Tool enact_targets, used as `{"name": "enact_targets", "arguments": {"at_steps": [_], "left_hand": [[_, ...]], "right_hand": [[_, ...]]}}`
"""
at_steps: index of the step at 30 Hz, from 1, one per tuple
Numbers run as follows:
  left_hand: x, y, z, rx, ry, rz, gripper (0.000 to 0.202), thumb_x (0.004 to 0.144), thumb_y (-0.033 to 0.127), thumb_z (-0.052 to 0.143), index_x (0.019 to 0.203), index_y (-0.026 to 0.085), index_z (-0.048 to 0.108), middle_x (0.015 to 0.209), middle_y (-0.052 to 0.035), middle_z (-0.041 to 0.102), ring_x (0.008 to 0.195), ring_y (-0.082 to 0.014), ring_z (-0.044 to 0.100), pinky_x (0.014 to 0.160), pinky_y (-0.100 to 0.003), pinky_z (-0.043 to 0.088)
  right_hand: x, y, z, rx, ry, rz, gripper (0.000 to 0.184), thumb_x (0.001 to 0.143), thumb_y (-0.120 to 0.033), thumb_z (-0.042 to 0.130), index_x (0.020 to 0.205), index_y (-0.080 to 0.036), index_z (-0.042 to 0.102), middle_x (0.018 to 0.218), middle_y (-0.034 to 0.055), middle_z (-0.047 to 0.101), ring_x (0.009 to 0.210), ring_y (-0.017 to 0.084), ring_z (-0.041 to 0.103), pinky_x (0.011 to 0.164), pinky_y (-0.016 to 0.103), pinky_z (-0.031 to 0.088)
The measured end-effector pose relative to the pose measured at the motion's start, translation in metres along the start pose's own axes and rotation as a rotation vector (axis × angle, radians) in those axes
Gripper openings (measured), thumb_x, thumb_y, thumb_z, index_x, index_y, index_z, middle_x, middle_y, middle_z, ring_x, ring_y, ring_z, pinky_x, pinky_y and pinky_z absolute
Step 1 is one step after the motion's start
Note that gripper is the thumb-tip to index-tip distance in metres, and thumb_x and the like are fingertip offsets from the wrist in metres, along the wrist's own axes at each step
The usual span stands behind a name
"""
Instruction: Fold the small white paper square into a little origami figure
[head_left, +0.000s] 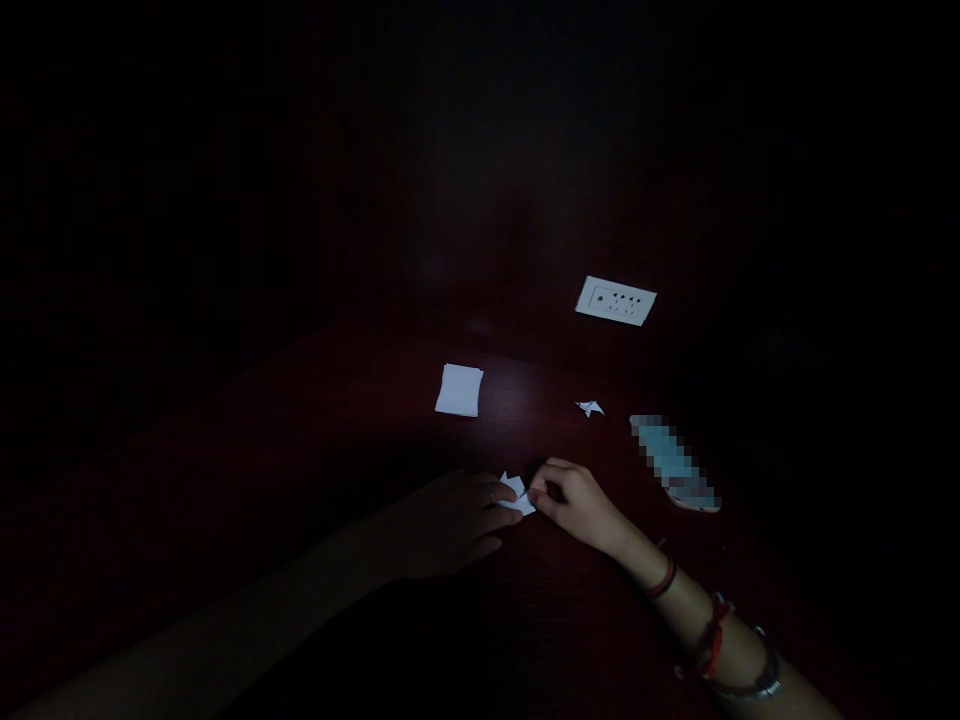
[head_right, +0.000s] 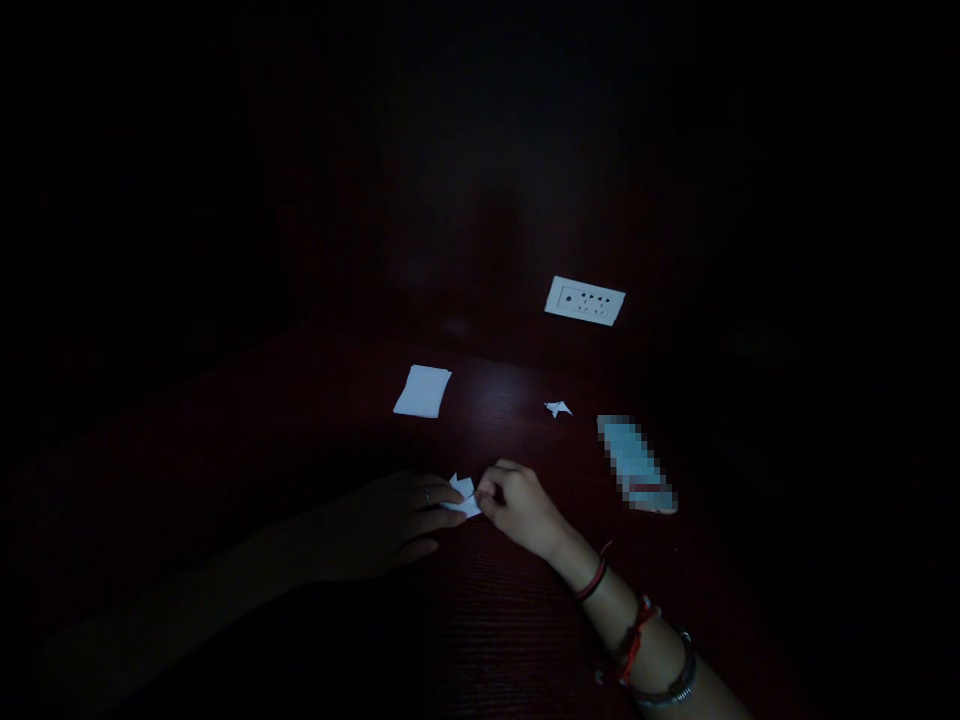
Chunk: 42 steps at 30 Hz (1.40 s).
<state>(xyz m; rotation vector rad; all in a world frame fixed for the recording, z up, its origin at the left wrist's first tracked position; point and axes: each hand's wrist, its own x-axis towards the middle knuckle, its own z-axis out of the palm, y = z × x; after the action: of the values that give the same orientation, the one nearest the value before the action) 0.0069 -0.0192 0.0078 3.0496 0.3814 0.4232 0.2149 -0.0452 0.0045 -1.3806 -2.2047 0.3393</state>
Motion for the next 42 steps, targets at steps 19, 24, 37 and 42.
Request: {"name": "enact_targets", "arguments": {"at_steps": [19, 24, 37, 42], "left_hand": [[0.0025, 0.003, -0.0022, 0.02, -0.041, -0.021, 0.035, 0.084, 0.026, 0.037, 0.119, 0.024, 0.037, 0.125, -0.0011, 0.037, 0.11, -0.0218, 0.034, 0.086, -0.035, 0.029], [0.0021, 0.0019, -0.0004, 0.018, -0.032, -0.012, 0.035, 0.084, 0.027, 0.037, 0.119, 0.025, 0.037, 0.124, 0.0004, 0.039, 0.107, -0.0215, 0.037, 0.085, -0.035, 0.029], [0.0032, 0.0021, 0.0001, 0.025, -0.006, -0.017, 0.037, 0.083, 0.026, 0.038, 0.12, 0.025, 0.037, 0.124, -0.0016, 0.039, 0.105, -0.0219, 0.039, 0.084, -0.036, 0.03], [0.0043, 0.0024, -0.0009, 0.008, -0.007, -0.006, 0.035, 0.083, 0.027, 0.038, 0.118, 0.024, 0.039, 0.123, -0.0029, 0.041, 0.105, -0.0217, 0.039, 0.084, -0.036, 0.03]], "right_hand": [[0.0052, 0.0009, 0.001, 0.04, 0.014, 0.149, 0.007, 0.065, -0.013, 0.051, 0.059, -0.015, 0.051, 0.063, -0.002, 0.05, 0.06, 0.009, 0.047, 0.057, 0.019, 0.035], [0.0054, 0.0018, 0.0011, 0.05, 0.013, 0.189, 0.007, 0.065, -0.014, 0.052, 0.058, -0.015, 0.052, 0.062, -0.0019, 0.051, 0.059, 0.009, 0.047, 0.057, 0.019, 0.035], [0.0078, 0.0025, -0.0002, 0.052, 0.006, 0.277, 0.006, 0.064, -0.017, 0.052, 0.059, -0.016, 0.056, 0.063, -0.0017, 0.054, 0.06, 0.01, 0.049, 0.057, 0.02, 0.036], [0.0076, 0.0044, 0.0006, 0.063, -0.001, 0.283, 0.006, 0.063, -0.016, 0.053, 0.058, -0.016, 0.055, 0.061, -0.0023, 0.054, 0.058, 0.009, 0.049, 0.055, 0.019, 0.035]]}}
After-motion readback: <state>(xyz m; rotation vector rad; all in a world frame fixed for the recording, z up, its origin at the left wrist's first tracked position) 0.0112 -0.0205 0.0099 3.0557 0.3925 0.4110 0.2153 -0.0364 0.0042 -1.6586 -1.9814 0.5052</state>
